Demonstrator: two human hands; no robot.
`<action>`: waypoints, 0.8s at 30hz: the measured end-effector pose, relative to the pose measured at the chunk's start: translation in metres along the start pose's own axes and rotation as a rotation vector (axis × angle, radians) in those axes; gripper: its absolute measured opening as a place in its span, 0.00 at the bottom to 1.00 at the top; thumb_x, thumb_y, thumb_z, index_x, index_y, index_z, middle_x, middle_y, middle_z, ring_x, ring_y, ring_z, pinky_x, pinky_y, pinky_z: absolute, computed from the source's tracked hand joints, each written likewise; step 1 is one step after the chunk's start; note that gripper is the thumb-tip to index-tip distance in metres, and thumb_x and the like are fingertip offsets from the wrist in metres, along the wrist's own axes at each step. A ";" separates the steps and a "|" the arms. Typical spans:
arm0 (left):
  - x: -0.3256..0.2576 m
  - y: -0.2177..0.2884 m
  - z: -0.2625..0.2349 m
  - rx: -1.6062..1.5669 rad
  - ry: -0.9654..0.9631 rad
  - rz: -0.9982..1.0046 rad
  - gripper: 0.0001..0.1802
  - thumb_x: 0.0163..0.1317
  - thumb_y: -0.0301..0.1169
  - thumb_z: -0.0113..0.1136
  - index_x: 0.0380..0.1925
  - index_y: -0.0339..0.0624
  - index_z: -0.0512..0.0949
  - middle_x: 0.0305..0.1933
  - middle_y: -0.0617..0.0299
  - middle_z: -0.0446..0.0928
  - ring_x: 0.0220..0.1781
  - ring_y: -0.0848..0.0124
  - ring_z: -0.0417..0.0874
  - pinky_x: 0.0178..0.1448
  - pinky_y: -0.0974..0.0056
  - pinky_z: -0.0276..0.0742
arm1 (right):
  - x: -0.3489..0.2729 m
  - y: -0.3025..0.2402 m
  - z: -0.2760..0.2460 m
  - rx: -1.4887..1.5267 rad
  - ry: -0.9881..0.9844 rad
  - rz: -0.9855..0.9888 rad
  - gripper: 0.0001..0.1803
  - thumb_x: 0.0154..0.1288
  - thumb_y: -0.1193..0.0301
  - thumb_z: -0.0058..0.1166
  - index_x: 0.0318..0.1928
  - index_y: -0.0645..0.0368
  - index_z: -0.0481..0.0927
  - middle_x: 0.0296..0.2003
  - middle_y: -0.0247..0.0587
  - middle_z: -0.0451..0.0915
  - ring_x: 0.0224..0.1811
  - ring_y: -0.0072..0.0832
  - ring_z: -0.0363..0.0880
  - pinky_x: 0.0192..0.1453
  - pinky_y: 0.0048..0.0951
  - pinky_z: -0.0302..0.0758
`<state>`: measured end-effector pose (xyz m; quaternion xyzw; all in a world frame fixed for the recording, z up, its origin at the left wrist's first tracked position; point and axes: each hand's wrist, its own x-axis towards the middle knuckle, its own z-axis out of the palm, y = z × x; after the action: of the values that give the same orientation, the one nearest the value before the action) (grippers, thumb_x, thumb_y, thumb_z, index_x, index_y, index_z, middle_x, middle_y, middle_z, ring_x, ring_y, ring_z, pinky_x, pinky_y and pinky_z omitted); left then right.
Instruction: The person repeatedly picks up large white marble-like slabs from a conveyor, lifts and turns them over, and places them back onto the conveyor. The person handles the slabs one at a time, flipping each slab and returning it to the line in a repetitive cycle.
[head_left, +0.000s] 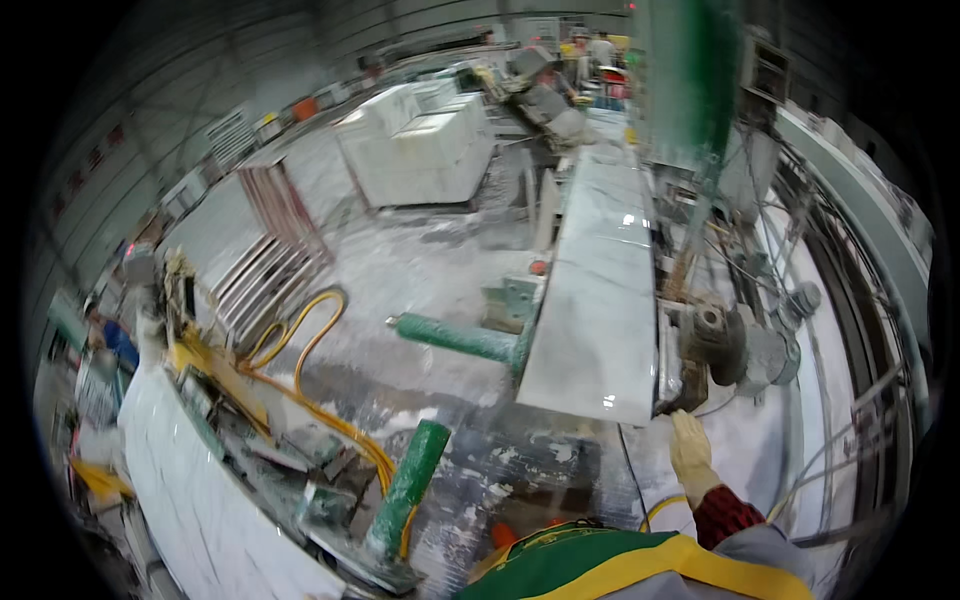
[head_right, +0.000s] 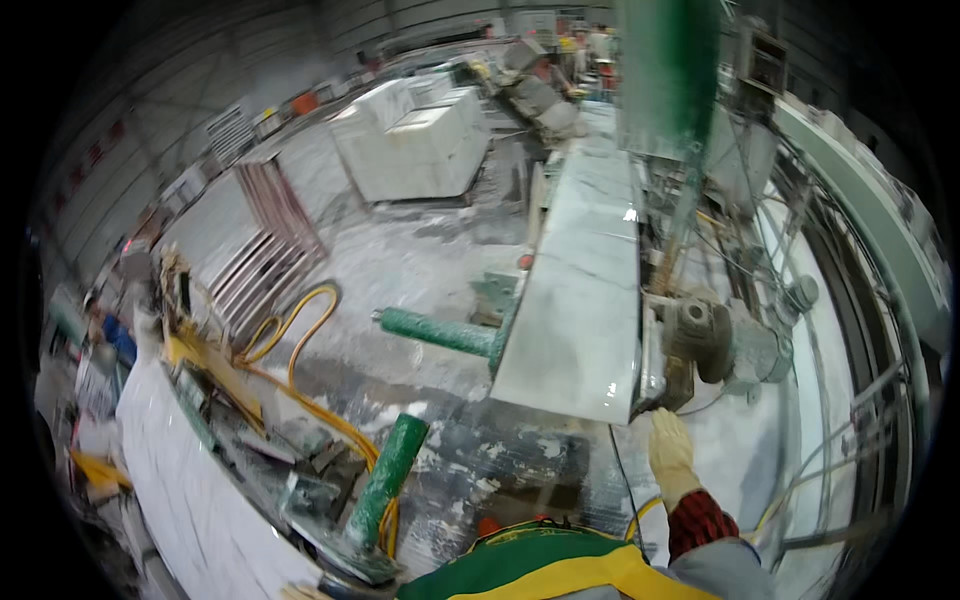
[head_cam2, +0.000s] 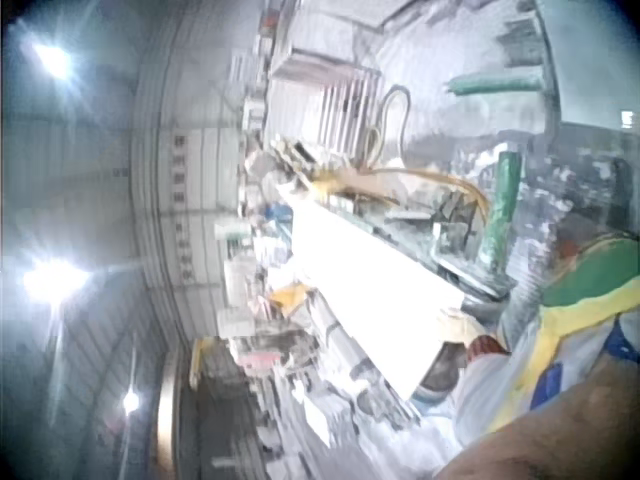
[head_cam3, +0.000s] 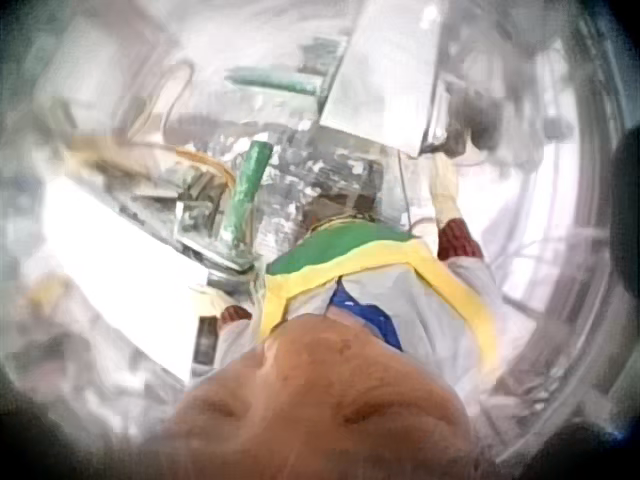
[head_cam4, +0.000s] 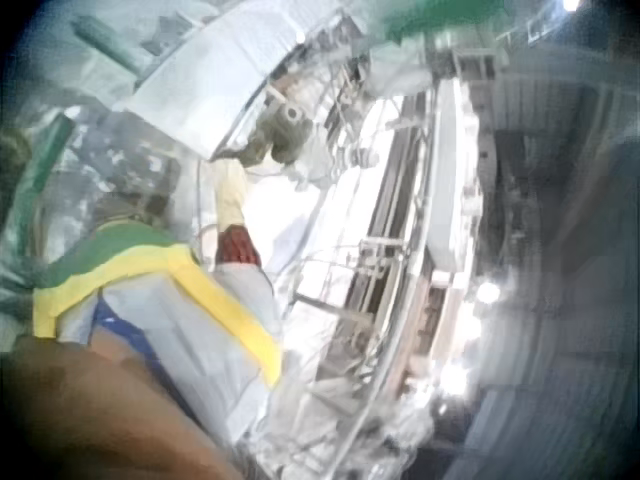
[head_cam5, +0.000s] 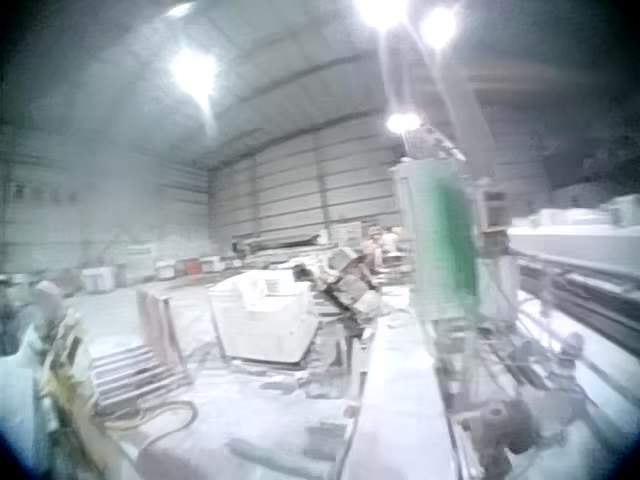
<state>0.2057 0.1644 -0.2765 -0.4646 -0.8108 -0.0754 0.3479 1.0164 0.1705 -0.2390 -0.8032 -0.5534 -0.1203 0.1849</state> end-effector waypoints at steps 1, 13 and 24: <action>-0.031 -0.017 -0.016 0.055 -0.047 -0.064 0.24 0.78 0.47 0.47 0.62 0.45 0.81 0.63 0.48 0.81 0.62 0.47 0.81 0.69 0.40 0.70 | 0.002 -0.019 -0.027 0.132 -0.138 0.012 0.25 0.68 0.71 0.49 0.65 0.63 0.76 0.64 0.55 0.78 0.69 0.50 0.72 0.76 0.47 0.66; 0.007 0.003 -0.080 -0.051 -0.567 -0.427 0.33 0.72 0.50 0.51 0.73 0.49 0.67 0.77 0.46 0.64 0.77 0.47 0.63 0.79 0.46 0.58 | -0.088 0.000 0.084 0.357 -1.298 -0.046 0.25 0.74 0.54 0.45 0.59 0.56 0.84 0.54 0.58 0.84 0.59 0.55 0.81 0.66 0.47 0.75; 0.013 -0.028 -0.090 -0.144 -0.572 -0.150 0.33 0.70 0.50 0.56 0.71 0.50 0.69 0.73 0.49 0.68 0.75 0.52 0.66 0.76 0.44 0.59 | -0.019 -0.210 0.056 0.672 -1.149 -0.428 0.25 0.75 0.56 0.49 0.59 0.62 0.81 0.52 0.55 0.85 0.56 0.48 0.83 0.62 0.38 0.77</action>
<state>0.2233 0.1173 -0.1953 -0.4292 -0.9005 -0.0245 0.0650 0.8127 0.2456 -0.2627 -0.5120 -0.7168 0.4676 0.0735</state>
